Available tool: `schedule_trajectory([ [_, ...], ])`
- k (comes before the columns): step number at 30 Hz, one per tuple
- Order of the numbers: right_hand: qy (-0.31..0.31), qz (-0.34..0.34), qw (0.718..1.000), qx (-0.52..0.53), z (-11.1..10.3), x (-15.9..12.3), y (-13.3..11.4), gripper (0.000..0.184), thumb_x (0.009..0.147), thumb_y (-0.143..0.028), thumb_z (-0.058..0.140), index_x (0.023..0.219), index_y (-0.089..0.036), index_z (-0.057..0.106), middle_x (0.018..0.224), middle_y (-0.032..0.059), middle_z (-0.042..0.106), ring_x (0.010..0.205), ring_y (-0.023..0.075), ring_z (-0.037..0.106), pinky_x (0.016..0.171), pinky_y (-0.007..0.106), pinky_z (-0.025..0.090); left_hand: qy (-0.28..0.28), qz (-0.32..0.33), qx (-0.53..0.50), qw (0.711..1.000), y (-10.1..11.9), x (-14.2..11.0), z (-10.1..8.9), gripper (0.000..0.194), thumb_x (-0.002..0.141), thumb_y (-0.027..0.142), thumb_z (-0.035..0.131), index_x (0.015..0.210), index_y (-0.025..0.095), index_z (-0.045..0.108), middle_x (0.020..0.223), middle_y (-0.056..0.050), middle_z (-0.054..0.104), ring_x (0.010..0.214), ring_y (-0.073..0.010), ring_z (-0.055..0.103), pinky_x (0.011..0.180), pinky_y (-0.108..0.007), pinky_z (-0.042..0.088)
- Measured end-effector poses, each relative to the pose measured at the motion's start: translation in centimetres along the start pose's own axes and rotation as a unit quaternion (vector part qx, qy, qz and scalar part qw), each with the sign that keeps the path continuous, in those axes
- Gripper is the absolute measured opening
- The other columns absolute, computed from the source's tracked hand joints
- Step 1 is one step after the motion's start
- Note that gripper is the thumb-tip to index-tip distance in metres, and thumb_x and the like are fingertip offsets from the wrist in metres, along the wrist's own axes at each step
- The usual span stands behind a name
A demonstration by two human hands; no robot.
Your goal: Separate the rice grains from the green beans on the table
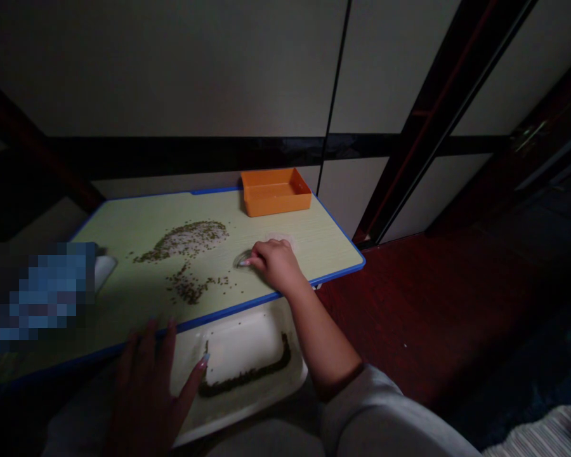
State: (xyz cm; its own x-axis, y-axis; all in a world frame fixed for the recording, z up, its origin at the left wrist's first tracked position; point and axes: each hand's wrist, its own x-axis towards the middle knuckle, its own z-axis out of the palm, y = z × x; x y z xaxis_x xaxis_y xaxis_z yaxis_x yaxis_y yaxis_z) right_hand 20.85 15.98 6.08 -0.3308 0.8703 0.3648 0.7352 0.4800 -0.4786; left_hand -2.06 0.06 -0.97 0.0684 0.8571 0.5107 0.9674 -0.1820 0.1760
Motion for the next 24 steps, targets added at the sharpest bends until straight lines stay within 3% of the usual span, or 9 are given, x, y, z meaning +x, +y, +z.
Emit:
schedule_trajectory([
  [17,-0.009,-0.044,0.999,-0.005,-0.18,-0.12,-0.05,0.037,0.096,-0.045,0.049,0.079,-0.016,0.065,0.081,0.0045,0.069,0.083,0.0161,0.058,0.08,0.029,0.03,0.001,-0.003,0.005,1.0,0.23,0.05,-0.13,0.075,0.086,0.041,0.048,0.15,0.014,0.021,0.159,-0.019,0.018,0.148,-0.0365,0.012,0.117,-0.057,0.023],
  [24,-0.018,-0.058,0.998,0.006,0.06,-0.05,0.2,0.033,0.097,-0.042,0.049,0.082,-0.017,0.065,0.084,0.0055,0.067,0.088,0.0179,0.054,0.08,0.03,0.032,0.008,0.009,0.003,1.0,0.13,0.08,-0.02,0.076,0.086,0.042,0.048,0.151,0.016,0.018,0.16,-0.018,0.016,0.148,-0.0372,0.013,0.115,-0.059,0.025],
])
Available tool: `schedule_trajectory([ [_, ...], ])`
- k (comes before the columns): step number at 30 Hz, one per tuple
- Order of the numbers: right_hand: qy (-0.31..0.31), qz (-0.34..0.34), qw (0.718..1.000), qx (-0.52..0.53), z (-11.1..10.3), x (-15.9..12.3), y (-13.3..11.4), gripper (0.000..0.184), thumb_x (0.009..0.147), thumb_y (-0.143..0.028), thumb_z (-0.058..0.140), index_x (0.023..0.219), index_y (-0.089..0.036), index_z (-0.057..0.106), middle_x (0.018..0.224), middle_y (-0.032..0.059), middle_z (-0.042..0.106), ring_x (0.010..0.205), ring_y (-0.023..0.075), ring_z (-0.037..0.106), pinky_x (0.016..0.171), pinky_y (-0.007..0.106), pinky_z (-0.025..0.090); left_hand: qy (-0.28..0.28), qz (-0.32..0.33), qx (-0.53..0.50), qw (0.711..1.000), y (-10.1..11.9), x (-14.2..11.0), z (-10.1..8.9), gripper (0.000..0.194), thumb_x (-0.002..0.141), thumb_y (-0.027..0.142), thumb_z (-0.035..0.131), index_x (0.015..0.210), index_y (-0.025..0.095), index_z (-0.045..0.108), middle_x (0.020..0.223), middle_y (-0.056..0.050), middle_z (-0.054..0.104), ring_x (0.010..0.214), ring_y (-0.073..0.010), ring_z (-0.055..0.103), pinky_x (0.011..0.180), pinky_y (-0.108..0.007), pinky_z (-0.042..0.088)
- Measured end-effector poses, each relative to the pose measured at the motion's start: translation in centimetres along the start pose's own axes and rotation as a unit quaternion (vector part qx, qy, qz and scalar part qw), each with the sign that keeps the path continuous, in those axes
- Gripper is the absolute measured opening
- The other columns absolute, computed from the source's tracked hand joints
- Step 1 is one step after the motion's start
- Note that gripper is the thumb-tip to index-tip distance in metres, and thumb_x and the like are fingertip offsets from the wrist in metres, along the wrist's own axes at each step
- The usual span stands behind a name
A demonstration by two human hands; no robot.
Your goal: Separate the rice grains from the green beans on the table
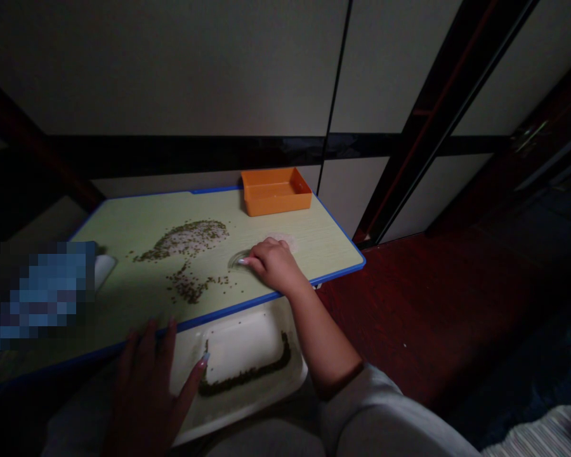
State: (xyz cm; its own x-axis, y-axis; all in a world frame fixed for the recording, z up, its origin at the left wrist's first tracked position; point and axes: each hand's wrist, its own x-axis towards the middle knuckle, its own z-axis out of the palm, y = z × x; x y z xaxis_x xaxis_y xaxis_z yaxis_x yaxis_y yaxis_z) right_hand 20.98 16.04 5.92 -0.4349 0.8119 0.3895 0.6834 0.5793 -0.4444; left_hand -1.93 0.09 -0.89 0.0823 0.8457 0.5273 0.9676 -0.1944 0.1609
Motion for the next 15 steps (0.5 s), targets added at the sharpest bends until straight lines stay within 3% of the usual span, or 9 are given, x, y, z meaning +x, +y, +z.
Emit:
schedule_trajectory([
  [6,0.012,0.022,1.0,-0.008,0.04,-0.06,-0.17,0.027,0.098,-0.032,0.046,0.084,-0.017,0.064,0.088,0.0055,0.068,0.093,0.0197,0.051,0.082,0.032,0.029,0.0,0.0,0.007,1.0,-0.26,-0.11,0.22,0.076,0.086,0.042,0.047,0.151,0.016,0.018,0.16,-0.018,0.016,0.148,-0.0373,0.013,0.115,-0.059,0.024],
  [15,0.045,0.102,0.992,-0.053,0.05,-0.01,-0.59,0.029,0.099,-0.032,0.043,0.086,-0.017,0.065,0.093,0.0067,0.069,0.097,0.0207,0.05,0.083,0.035,0.025,0.004,-0.006,-0.001,1.0,-0.11,-0.16,0.07,0.076,0.086,0.043,0.046,0.151,0.017,0.018,0.161,-0.017,0.016,0.148,-0.0368,0.013,0.116,-0.059,0.024],
])
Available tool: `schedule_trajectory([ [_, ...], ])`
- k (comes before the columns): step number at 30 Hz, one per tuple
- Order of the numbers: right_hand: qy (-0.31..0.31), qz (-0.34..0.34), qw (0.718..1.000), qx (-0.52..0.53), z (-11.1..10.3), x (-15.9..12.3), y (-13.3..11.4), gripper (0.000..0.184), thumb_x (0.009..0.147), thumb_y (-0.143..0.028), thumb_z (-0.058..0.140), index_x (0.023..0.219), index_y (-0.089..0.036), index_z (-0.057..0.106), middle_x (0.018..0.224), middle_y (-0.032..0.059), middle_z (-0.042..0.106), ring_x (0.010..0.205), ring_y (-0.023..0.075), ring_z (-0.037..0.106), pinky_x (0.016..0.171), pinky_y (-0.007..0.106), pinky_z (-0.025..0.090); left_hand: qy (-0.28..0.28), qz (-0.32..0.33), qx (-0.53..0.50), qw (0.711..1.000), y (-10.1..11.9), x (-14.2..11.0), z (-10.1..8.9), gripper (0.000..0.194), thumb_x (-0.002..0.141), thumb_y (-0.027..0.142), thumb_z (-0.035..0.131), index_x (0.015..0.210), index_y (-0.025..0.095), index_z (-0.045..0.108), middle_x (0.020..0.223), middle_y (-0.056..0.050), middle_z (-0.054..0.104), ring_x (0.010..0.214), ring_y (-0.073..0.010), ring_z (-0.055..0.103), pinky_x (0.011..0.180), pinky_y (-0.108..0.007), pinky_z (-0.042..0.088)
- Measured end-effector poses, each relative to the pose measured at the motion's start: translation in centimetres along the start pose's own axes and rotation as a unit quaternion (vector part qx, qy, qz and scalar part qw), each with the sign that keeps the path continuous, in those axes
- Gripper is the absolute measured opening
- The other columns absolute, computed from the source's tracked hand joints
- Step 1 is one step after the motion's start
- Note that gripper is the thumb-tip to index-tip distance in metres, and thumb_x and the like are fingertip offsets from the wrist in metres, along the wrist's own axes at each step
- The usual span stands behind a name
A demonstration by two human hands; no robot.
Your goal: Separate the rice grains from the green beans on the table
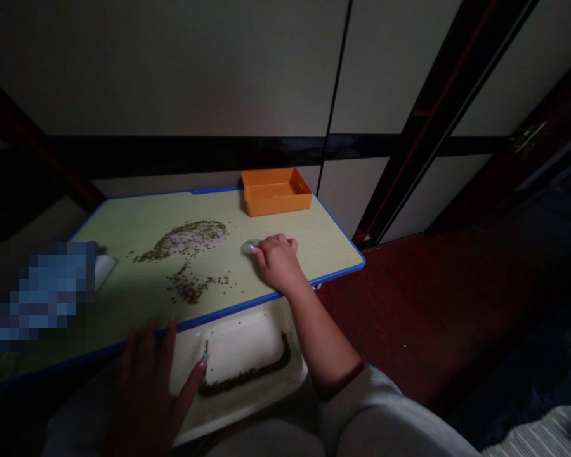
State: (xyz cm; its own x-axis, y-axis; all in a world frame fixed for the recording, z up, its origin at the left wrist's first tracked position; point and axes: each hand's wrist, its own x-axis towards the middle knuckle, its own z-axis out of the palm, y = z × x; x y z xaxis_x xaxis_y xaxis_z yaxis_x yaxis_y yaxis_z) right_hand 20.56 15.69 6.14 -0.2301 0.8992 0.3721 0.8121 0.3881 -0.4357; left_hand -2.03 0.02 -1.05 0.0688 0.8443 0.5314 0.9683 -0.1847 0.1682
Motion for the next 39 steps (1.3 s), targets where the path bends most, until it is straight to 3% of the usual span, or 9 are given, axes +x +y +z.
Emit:
schedule_trajectory([
  [12,0.039,0.102,0.993,-0.037,0.2,0.1,0.0,0.034,0.1,-0.038,0.04,0.09,-0.018,0.067,0.101,0.009,0.068,0.101,0.0232,0.049,0.084,0.037,0.025,-0.007,0.008,0.002,1.0,0.0,0.1,-0.1,0.076,0.086,0.042,0.048,0.151,0.016,0.019,0.16,-0.018,0.017,0.148,-0.0377,0.014,0.115,-0.059,0.025],
  [22,0.102,0.11,0.989,0.0,0.1,0.0,0.3,0.035,0.1,-0.035,0.038,0.089,-0.018,0.067,0.098,0.0082,0.069,0.1,0.0231,0.051,0.084,0.037,0.029,0.0,0.011,0.005,1.0,-0.2,0.1,0.1,0.076,0.085,0.041,0.048,0.151,0.016,0.018,0.16,-0.019,0.017,0.148,-0.0381,0.013,0.115,-0.059,0.026],
  [25,0.101,0.071,0.992,0.039,0.1,0.0,0.6,0.034,0.099,-0.034,0.041,0.083,-0.018,0.067,0.089,0.0072,0.069,0.094,0.0211,0.053,0.083,0.034,0.032,-0.003,0.011,0.009,1.0,-0.2,0.1,0.1,0.077,0.085,0.042,0.049,0.151,0.017,0.017,0.16,-0.018,0.017,0.147,-0.0378,0.014,0.115,-0.059,0.026],
  [31,0.011,-0.09,0.99,0.108,0.5,0.2,1.0,0.013,0.089,-0.026,0.061,0.08,-0.019,0.066,0.083,0.0039,0.067,0.091,0.0193,0.055,0.085,0.032,0.037,-0.005,0.0,0.003,1.0,0.1,0.1,-0.2,0.076,0.086,0.042,0.047,0.151,0.017,0.017,0.16,-0.018,0.018,0.148,-0.037,0.013,0.115,-0.059,0.025],
  [35,-0.011,-0.1,0.988,0.118,0.5,0.2,1.1,0.01,0.089,-0.017,0.057,0.088,-0.019,0.067,0.089,0.0049,0.069,0.093,0.0189,0.056,0.086,0.033,0.038,-0.013,0.0,0.006,1.0,0.0,0.1,-0.2,0.076,0.085,0.042,0.048,0.151,0.017,0.018,0.159,-0.019,0.019,0.148,-0.0371,0.013,0.116,-0.059,0.025],
  [39,-0.032,-0.091,0.988,0.122,0.2,0.1,0.8,0.022,0.09,-0.016,0.055,0.107,-0.022,0.067,0.106,0.0034,0.071,0.101,0.0185,0.057,0.09,0.033,0.038,-0.015,-0.002,0.006,1.0,-0.1,0.0,-0.1,0.077,0.085,0.043,0.048,0.151,0.018,0.017,0.16,-0.019,0.017,0.148,-0.0384,0.013,0.114,-0.061,0.026],
])
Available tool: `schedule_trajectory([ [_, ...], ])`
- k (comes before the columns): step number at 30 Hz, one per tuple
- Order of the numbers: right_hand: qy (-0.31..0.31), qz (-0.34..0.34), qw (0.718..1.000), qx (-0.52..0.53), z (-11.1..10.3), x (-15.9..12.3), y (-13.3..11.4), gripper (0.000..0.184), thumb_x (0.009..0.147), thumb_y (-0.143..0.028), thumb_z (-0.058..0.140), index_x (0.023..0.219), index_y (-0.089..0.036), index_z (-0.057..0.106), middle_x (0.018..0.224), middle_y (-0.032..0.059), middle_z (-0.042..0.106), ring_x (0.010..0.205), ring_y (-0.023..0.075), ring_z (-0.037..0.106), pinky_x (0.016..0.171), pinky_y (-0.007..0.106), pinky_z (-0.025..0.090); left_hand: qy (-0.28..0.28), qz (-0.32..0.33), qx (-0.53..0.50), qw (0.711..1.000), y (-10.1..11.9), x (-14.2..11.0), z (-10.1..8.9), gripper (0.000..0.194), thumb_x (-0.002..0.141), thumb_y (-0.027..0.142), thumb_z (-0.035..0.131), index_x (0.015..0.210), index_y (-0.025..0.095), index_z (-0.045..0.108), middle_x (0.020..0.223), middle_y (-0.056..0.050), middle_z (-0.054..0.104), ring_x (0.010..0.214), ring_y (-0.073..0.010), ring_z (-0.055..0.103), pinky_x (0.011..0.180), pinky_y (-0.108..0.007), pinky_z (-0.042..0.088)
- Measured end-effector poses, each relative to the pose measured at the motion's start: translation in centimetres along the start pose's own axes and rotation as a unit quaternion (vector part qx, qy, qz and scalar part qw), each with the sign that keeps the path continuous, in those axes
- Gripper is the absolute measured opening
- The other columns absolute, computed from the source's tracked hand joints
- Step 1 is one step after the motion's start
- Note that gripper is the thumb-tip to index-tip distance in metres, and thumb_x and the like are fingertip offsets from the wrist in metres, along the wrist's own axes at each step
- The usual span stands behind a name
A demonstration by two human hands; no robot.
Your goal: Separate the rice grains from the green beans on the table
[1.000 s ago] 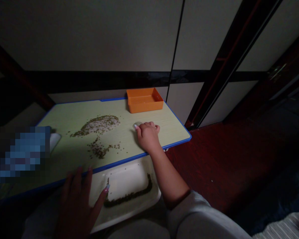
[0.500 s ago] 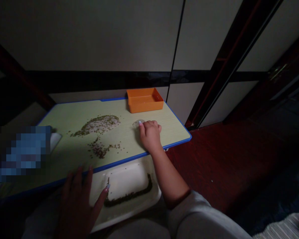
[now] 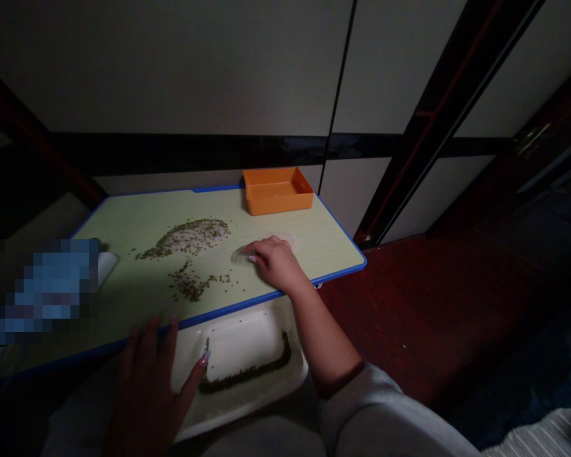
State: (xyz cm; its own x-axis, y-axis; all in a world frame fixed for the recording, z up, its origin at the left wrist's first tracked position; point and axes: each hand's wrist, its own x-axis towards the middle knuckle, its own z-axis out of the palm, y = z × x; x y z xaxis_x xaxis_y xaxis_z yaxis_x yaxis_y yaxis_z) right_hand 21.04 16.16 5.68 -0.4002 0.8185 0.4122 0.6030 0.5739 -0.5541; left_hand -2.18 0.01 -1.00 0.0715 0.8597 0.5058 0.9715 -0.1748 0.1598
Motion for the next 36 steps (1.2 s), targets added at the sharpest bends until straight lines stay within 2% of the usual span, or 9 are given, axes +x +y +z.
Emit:
schedule_trajectory([
  [5,0.004,0.0,1.0,0.0,-0.12,-0.05,-0.41,0.03,0.089,-0.017,0.058,0.118,-0.021,0.064,0.11,0.0061,0.071,0.098,0.0193,0.058,0.089,0.033,0.04,0.011,0.001,-0.004,1.0,0.24,0.12,-0.14,0.076,0.085,0.042,0.048,0.151,0.017,0.018,0.158,-0.02,0.021,0.147,-0.039,0.016,0.113,-0.061,0.028],
  [12,-0.004,-0.035,0.999,0.015,0.05,-0.06,-0.19,0.029,0.089,-0.016,0.059,0.117,-0.018,0.065,0.109,0.007,0.071,0.097,0.019,0.058,0.09,0.033,0.041,0.007,0.001,-0.008,1.0,0.43,0.25,-0.28,0.076,0.086,0.041,0.048,0.151,0.017,0.017,0.159,-0.02,0.019,0.148,-0.038,0.014,0.114,-0.06,0.026],
  [23,-0.011,-0.046,0.998,0.048,-0.1,-0.2,-0.1,0.028,0.089,-0.017,0.058,0.116,-0.019,0.065,0.106,0.0056,0.071,0.093,0.0171,0.058,0.09,0.032,0.042,0.001,-0.004,-0.007,1.0,0.39,0.17,-0.32,0.077,0.086,0.042,0.048,0.151,0.018,0.016,0.159,-0.019,0.019,0.147,-0.0381,0.014,0.114,-0.06,0.026],
  [36,-0.001,-0.055,0.997,0.052,-0.29,-0.28,-0.23,0.027,0.092,-0.02,0.054,0.117,-0.021,0.065,0.111,0.0065,0.07,0.099,0.0181,0.059,0.091,0.034,0.042,0.003,0.003,-0.01,1.0,0.22,0.05,-0.17,0.077,0.085,0.041,0.049,0.151,0.016,0.018,0.159,-0.019,0.018,0.147,-0.0376,0.014,0.116,-0.058,0.024],
])
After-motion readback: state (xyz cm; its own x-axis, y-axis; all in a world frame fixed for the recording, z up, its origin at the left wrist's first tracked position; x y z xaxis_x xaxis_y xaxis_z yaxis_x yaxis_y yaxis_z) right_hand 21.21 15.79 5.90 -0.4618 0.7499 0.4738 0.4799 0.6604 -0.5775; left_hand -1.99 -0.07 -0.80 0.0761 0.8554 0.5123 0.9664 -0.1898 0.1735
